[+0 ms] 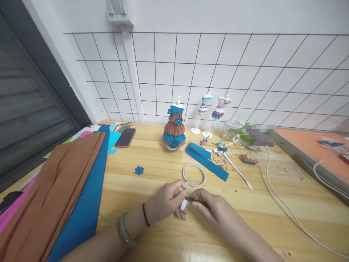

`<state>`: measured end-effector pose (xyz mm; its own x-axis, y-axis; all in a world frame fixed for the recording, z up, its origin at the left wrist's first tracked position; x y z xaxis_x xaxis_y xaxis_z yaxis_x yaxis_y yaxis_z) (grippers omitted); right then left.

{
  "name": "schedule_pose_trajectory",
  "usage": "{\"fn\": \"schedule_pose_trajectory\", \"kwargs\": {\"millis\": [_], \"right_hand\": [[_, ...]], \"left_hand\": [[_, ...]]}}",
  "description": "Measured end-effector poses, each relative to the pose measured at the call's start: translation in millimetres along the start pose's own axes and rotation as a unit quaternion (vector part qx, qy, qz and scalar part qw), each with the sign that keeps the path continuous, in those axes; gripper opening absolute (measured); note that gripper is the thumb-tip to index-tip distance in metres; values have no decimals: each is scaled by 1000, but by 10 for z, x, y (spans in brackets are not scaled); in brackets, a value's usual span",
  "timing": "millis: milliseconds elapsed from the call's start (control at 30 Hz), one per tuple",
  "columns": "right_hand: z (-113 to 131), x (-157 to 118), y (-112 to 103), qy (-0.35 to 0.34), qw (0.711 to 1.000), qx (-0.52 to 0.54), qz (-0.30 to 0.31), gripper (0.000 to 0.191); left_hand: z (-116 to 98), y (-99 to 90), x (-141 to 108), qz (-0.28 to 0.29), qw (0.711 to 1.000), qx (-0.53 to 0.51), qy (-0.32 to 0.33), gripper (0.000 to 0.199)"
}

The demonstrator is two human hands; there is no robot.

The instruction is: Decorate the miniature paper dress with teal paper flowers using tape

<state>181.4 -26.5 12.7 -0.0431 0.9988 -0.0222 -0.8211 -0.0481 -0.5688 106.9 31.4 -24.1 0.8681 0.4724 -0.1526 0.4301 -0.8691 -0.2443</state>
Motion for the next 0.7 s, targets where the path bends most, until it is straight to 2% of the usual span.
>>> {"fn": "schedule_pose_trajectory", "kwargs": {"millis": [167,500,700], "right_hand": [[-10,-8,-2,13,1000,-14,-3,14],[32,-5,-36,17,999,34,-2,20],[-125,35,-260,56,996,37,-63,29]], "left_hand": [[17,-1,0,-1,1000,24,8,29],[48,-69,8,-23,1000,-1,14,32],[104,-148,20,-40,999,11,12,35]]}}
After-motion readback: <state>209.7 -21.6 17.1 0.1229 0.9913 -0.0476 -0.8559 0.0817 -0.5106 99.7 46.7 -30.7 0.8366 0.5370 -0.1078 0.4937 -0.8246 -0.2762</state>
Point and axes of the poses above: each hand's wrist, its own x-axis towards the middle knuckle, its own y-axis out of the palm, z = x × y, the point moved 9 cm from there along x, towards the middle knuckle, and after that the axes turned 13 degrees about x, right-handed, at the moved point
